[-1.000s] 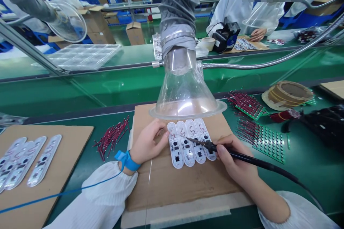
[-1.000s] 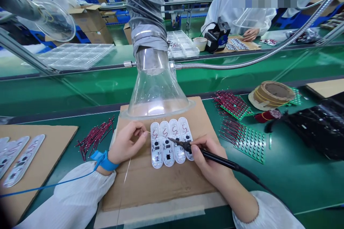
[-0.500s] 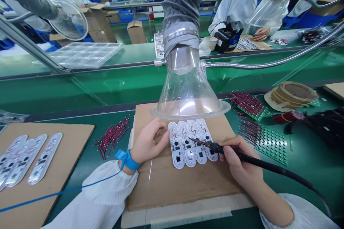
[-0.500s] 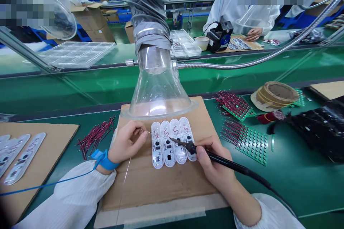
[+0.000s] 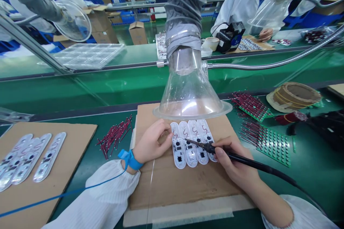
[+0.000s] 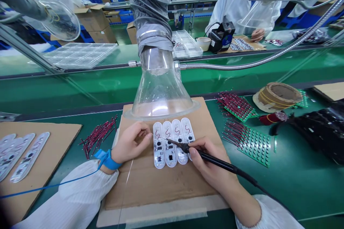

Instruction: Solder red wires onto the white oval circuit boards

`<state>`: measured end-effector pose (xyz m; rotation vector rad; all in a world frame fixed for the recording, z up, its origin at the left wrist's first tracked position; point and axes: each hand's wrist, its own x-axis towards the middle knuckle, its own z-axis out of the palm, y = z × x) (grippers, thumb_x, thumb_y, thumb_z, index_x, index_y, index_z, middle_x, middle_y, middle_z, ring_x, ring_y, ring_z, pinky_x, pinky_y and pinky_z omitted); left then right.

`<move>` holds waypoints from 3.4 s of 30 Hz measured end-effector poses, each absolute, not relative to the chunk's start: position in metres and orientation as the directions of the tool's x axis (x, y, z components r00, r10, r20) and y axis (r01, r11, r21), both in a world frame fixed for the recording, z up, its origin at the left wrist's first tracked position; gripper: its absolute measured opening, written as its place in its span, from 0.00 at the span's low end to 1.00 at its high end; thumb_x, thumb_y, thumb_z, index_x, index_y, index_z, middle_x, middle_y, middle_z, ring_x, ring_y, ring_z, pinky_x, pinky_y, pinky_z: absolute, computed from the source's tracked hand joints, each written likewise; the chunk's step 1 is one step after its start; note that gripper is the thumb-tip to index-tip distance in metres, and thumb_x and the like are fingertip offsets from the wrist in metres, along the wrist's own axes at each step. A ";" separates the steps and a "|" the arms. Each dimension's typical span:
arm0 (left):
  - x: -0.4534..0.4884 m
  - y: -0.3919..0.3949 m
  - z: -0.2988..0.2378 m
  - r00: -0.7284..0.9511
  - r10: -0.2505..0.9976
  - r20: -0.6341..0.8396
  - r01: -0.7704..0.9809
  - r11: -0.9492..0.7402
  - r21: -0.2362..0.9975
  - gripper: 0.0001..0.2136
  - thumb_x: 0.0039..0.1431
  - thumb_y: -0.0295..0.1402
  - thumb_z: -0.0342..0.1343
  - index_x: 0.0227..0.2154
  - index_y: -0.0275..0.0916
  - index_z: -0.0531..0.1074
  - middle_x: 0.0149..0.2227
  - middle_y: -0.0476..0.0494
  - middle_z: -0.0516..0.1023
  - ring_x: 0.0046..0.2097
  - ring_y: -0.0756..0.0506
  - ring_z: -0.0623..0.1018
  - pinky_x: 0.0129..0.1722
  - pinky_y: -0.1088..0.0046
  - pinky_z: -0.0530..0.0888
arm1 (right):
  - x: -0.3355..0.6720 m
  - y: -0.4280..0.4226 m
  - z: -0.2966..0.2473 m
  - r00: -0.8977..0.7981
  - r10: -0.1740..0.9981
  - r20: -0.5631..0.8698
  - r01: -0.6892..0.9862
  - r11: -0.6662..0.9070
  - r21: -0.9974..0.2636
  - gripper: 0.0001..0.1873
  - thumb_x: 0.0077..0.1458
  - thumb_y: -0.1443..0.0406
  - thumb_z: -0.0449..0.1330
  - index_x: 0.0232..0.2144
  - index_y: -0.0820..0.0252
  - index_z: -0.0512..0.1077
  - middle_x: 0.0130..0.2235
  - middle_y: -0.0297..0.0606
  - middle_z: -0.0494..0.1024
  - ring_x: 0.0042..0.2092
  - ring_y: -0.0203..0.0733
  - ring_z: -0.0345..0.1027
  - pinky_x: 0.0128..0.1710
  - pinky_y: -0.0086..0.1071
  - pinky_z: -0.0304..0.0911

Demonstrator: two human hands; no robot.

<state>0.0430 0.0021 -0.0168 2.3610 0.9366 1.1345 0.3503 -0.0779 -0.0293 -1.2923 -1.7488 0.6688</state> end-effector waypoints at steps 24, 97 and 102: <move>0.030 0.008 -0.013 0.375 0.797 0.474 0.428 -0.602 0.674 0.03 0.66 0.28 0.54 0.35 0.42 0.68 0.27 0.55 0.59 0.26 0.50 0.61 0.27 0.72 0.60 | 0.317 -0.075 -0.010 -0.032 0.927 0.373 0.516 0.335 -0.788 0.23 0.76 0.45 0.58 0.35 0.53 0.77 0.27 0.34 0.80 0.26 0.41 0.77 0.26 0.31 0.72; 0.084 -0.074 0.013 0.581 0.807 0.107 0.378 -0.384 0.843 0.05 0.77 0.33 0.58 0.41 0.40 0.75 0.31 0.52 0.74 0.29 0.52 0.69 0.28 0.78 0.65 | 0.359 -0.128 -0.025 -0.195 0.822 0.536 0.673 0.509 -0.536 0.12 0.71 0.73 0.59 0.39 0.53 0.78 0.39 0.37 0.76 0.43 0.46 0.70 0.40 0.36 0.68; 0.062 -0.045 0.013 0.536 0.799 0.272 0.372 -0.513 0.773 0.05 0.74 0.30 0.61 0.39 0.40 0.78 0.28 0.53 0.69 0.29 0.51 0.68 0.29 0.77 0.65 | 0.380 -0.135 -0.023 -0.131 0.793 0.595 0.654 0.521 -0.549 0.11 0.71 0.73 0.60 0.41 0.51 0.77 0.37 0.36 0.77 0.40 0.43 0.74 0.38 0.33 0.72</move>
